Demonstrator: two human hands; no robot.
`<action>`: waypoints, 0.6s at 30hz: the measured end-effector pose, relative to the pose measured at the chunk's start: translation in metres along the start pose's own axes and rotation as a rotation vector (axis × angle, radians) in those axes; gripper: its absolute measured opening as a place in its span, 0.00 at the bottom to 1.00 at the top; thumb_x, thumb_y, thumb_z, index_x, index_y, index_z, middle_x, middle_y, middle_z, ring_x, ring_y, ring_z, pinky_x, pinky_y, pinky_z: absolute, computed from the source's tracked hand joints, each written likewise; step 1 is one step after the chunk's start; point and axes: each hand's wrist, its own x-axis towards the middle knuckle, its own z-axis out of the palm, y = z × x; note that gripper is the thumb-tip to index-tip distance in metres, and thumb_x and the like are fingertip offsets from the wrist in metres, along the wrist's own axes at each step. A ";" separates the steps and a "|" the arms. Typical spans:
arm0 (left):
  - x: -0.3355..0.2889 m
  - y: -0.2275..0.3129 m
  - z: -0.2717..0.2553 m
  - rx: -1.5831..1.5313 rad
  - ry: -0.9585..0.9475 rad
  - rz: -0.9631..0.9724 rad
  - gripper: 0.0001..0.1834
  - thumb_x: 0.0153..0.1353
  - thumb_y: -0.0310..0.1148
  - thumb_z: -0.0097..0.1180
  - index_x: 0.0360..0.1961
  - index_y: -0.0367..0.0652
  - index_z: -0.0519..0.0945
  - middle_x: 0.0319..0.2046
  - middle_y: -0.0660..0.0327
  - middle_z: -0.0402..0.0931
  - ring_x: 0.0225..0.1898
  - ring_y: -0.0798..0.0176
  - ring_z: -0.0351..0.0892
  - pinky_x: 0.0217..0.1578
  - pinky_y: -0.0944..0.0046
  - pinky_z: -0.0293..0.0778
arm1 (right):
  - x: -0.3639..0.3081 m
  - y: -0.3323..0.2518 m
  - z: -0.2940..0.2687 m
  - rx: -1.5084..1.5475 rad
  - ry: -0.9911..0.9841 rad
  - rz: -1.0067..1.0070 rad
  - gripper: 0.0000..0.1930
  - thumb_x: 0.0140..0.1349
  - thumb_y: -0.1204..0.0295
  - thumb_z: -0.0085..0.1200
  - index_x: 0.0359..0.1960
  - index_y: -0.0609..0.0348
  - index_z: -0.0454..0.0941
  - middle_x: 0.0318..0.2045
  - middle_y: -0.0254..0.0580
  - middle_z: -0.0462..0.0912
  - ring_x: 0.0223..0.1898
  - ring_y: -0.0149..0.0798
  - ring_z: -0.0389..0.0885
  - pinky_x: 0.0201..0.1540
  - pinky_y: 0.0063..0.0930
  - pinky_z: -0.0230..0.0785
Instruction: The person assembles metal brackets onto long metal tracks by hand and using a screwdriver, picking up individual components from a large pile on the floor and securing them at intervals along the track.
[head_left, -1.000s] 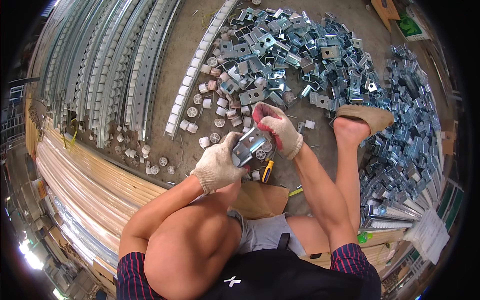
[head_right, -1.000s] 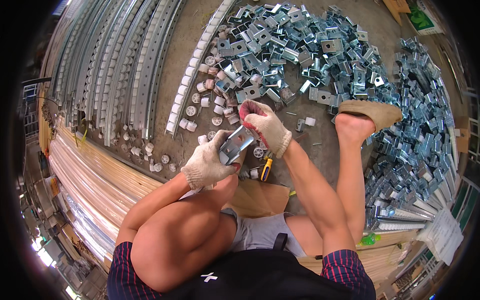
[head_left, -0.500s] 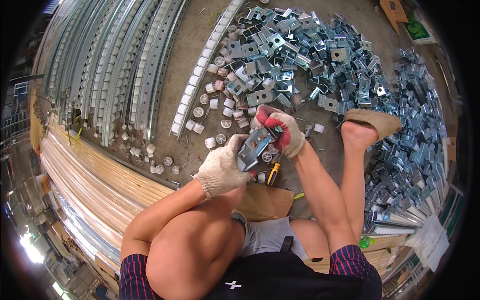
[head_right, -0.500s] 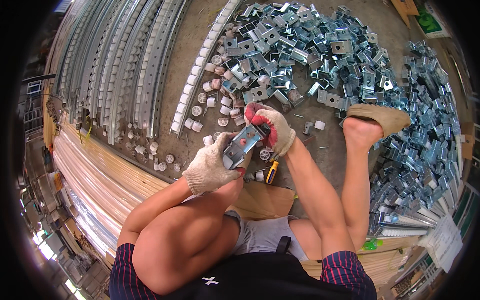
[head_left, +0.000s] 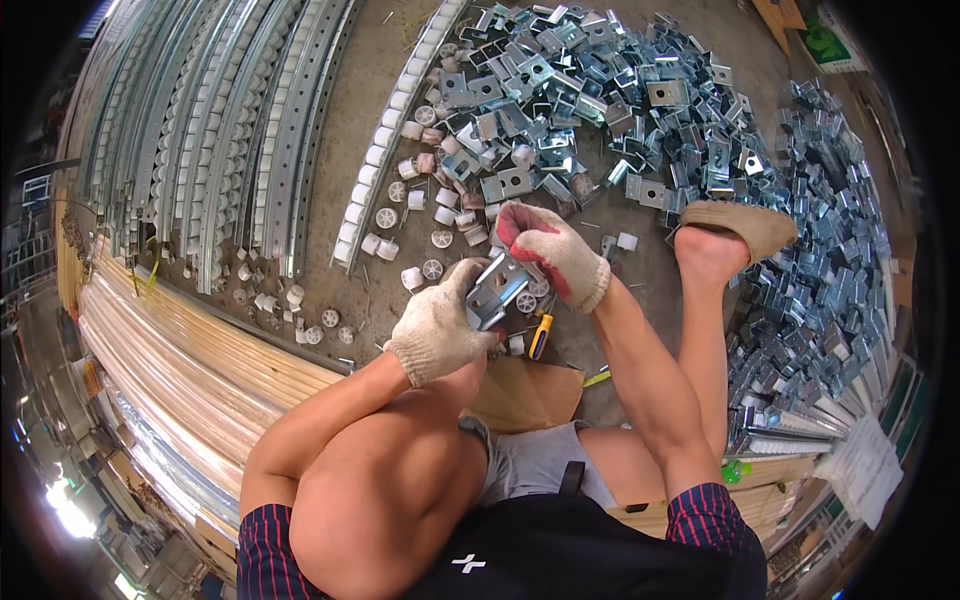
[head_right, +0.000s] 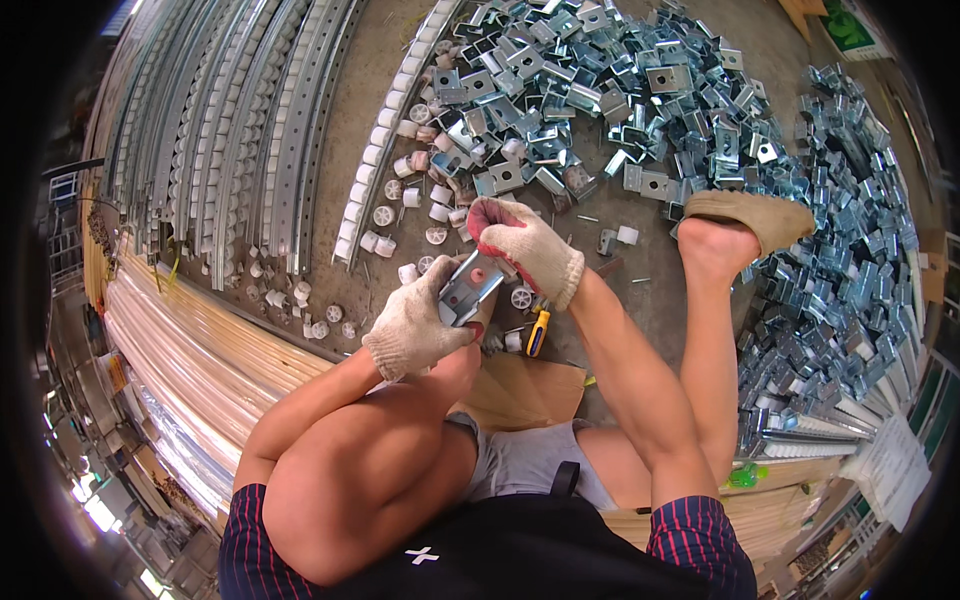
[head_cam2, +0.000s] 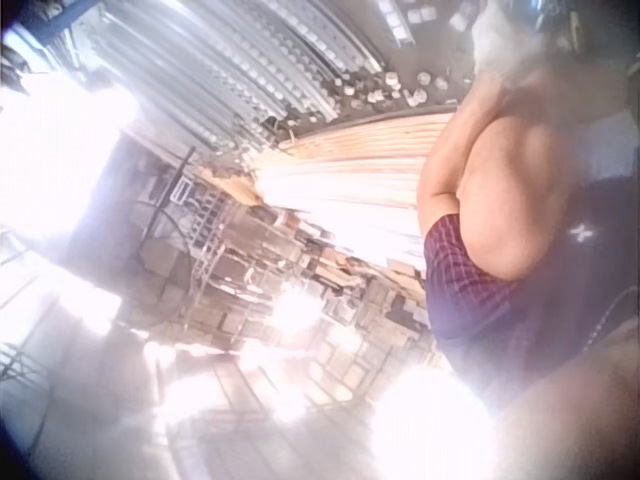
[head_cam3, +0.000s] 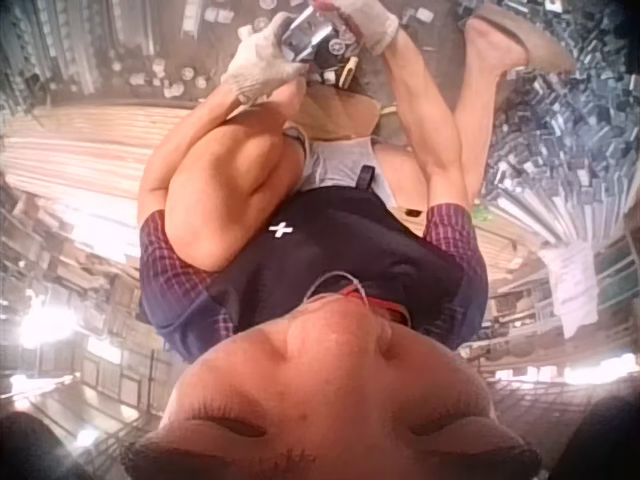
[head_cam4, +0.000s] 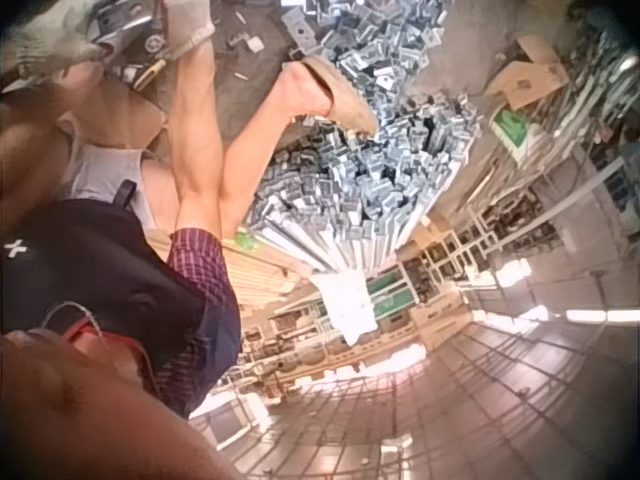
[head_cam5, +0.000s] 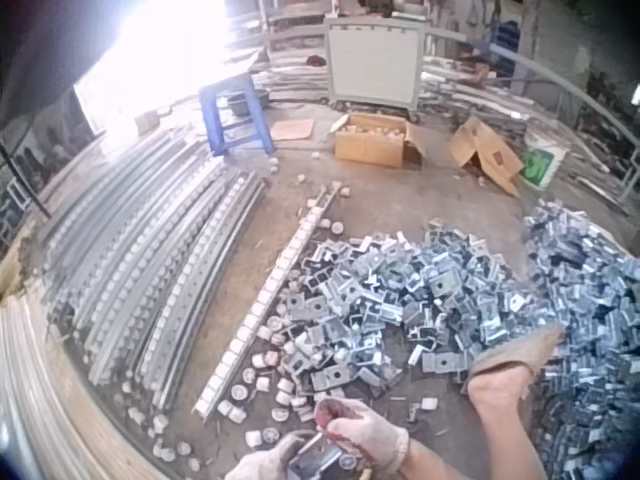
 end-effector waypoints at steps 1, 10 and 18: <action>0.000 0.001 0.000 -0.001 -0.009 -0.018 0.42 0.44 0.39 0.75 0.62 0.47 0.72 0.52 0.46 0.83 0.51 0.38 0.84 0.54 0.47 0.79 | -0.001 0.002 0.001 0.019 0.003 0.002 0.06 0.58 0.73 0.52 0.37 0.57 0.74 0.33 0.25 0.73 0.34 0.20 0.69 0.38 0.16 0.63; 0.011 -0.014 0.007 0.107 -0.052 -0.145 0.42 0.47 0.48 0.73 0.66 0.52 0.73 0.48 0.45 0.85 0.52 0.38 0.84 0.54 0.47 0.78 | -0.030 0.040 -0.047 0.078 0.429 -0.114 0.22 0.79 0.55 0.47 0.64 0.55 0.77 0.54 0.38 0.84 0.46 0.31 0.85 0.47 0.28 0.78; 0.022 -0.043 0.005 0.078 -0.045 -0.189 0.42 0.50 0.54 0.72 0.66 0.53 0.74 0.48 0.45 0.85 0.51 0.38 0.83 0.54 0.46 0.77 | -0.147 0.154 -0.066 -1.571 0.794 0.394 0.24 0.58 0.62 0.70 0.53 0.50 0.75 0.51 0.49 0.78 0.54 0.55 0.79 0.56 0.47 0.76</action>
